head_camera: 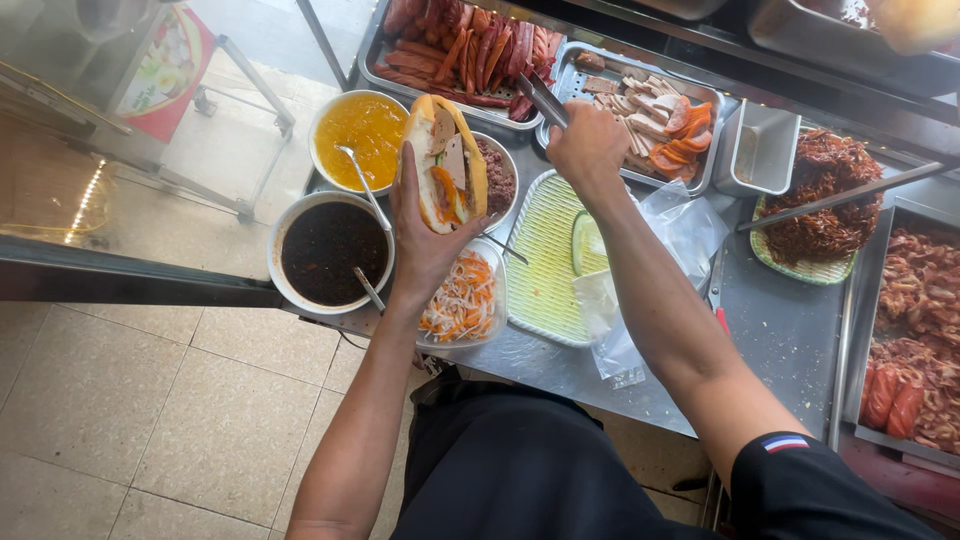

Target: The person prepares a Banh Mi sandwich by spreading paste inside a sliced baguette, adding sliced meat, shredded vegetables, and sauce using tongs and a ladle. They then toast the sandwich in a press, place it in a paper sleeve, put the sleeve inside a plastic bag, and carry the bag outside to a waiting vehicle.

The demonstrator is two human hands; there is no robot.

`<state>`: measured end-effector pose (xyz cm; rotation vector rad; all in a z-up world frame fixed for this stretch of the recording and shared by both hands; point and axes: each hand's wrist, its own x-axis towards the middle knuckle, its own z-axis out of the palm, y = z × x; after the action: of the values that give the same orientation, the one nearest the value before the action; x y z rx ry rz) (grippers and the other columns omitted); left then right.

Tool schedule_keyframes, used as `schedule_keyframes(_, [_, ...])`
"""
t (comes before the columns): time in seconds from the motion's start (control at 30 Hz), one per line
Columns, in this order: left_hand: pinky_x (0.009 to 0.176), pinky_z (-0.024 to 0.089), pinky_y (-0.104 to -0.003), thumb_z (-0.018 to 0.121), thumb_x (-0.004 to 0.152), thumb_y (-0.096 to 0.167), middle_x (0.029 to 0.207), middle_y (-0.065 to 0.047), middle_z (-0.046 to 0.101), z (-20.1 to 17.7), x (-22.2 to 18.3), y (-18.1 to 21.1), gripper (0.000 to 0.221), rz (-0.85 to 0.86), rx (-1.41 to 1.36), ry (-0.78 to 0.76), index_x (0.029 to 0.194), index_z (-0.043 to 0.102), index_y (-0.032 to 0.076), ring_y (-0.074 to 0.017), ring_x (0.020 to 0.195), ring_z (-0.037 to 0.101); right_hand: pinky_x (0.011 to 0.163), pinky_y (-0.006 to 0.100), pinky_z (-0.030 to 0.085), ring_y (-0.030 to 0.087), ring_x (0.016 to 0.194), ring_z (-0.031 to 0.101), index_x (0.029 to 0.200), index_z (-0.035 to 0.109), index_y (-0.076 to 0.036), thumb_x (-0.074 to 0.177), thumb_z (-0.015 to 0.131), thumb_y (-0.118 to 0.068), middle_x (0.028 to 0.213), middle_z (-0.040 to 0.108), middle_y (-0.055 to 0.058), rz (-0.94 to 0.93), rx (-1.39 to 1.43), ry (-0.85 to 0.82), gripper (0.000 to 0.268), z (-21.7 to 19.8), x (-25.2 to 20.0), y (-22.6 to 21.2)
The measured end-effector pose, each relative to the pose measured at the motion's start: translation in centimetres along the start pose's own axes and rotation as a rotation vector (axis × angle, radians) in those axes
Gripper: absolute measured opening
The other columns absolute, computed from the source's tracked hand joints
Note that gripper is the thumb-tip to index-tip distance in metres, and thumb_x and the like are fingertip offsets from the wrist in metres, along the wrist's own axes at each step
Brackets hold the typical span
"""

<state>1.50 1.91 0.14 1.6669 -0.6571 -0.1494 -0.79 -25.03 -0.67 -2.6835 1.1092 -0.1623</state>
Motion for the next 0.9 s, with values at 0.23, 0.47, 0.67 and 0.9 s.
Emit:
schedule_keyframes(0.23, [0.124, 0.038, -0.049, 0.096, 0.068, 0.015, 0.16, -0.024, 0.027, -1.4, 1.3, -1.7, 0.131, -0.053, 0.023, -0.04, 0.166, 0.009, 0.018, -0.0378, 0.15, 0.035, 0.075, 0.044, 0.056, 0.03, 0.08, 0.073, 0.12, 0.08, -0.021, 0.086, 0.082, -0.028, 0.088, 0.077, 0.014, -0.194, 0.159, 0.261, 0.035, -2.7, -3.5, -0.4])
schedule_keyframes(0.47, [0.125, 0.033, -0.05, 0.099, 0.065, 0.016, 0.16, -0.023, 0.028, -1.5, 2.2, -2.6, 0.135, 0.047, 0.08, -0.073, 0.165, 0.009, 0.018, -0.0396, 0.15, 0.032, 0.051, 0.026, 0.045, 0.006, 0.055, 0.057, 0.133, 0.071, -0.016, 0.089, 0.077, -0.028, 0.075, 0.073, 0.003, 0.067, 0.649, -0.182, 0.045, -12.0, -12.0, -1.5])
schedule_keyframes(0.67, [0.128, 0.031, -0.052, 0.099, 0.066, 0.015, 0.164, -0.024, 0.027, 0.9, 1.5, -0.6, 0.136, 0.149, 0.038, -0.109, 0.166, 0.008, 0.015, -0.0403, 0.152, 0.03, 0.065, 0.029, 0.051, 0.01, 0.072, 0.066, 0.132, 0.073, -0.013, 0.089, 0.077, -0.026, 0.086, 0.077, 0.006, 0.062, 0.611, -0.219, 0.045, -13.0, -16.9, -2.9])
schedule_keyframes(0.9, [0.128, 0.029, -0.051, 0.1, 0.069, 0.016, 0.167, -0.025, 0.024, 4.0, 0.0, 3.7, 0.134, 0.2, 0.016, -0.251, 0.167, 0.008, 0.012, -0.0422, 0.155, 0.028, 0.088, 0.03, 0.054, 0.014, 0.1, 0.072, 0.132, 0.069, -0.007, 0.089, 0.078, -0.025, 0.111, 0.079, 0.008, 0.098, 0.661, 0.054, 0.048, -15.9, -22.3, 3.9])
